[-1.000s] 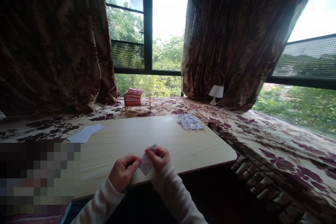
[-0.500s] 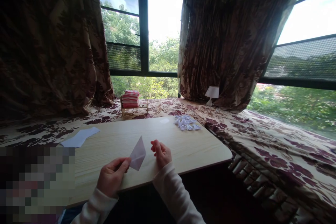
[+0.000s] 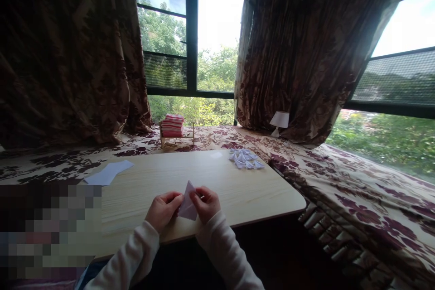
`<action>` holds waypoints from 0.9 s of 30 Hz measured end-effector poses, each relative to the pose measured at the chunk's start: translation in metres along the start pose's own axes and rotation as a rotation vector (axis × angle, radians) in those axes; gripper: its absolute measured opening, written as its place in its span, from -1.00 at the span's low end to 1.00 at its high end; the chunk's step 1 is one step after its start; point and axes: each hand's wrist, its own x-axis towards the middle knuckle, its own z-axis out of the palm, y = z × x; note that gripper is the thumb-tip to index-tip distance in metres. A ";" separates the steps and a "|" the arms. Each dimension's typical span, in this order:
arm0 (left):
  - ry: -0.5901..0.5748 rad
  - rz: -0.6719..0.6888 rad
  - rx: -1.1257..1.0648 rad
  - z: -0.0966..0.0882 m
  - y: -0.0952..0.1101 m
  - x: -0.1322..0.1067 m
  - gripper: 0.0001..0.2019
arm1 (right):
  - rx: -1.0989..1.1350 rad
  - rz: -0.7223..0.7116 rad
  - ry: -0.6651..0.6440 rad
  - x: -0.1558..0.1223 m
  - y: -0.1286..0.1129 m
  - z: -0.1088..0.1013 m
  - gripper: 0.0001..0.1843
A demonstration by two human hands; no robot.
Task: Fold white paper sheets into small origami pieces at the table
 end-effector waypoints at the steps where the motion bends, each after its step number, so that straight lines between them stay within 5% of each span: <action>1: 0.003 -0.005 -0.003 0.000 0.000 0.000 -0.80 | -0.022 -0.018 -0.002 0.000 0.001 0.000 -0.78; 9: 0.033 -0.024 -0.049 0.003 -0.007 0.007 -0.82 | -0.209 -0.209 0.003 -0.004 -0.004 0.002 -0.88; 14: 0.013 -0.055 -0.118 0.000 -0.008 0.006 -0.80 | -0.348 -0.371 0.010 -0.008 -0.010 0.005 -0.77; 27: -0.131 -0.055 -0.217 -0.011 -0.015 0.007 -0.73 | -0.450 -0.393 -0.026 -0.007 -0.011 0.006 -0.72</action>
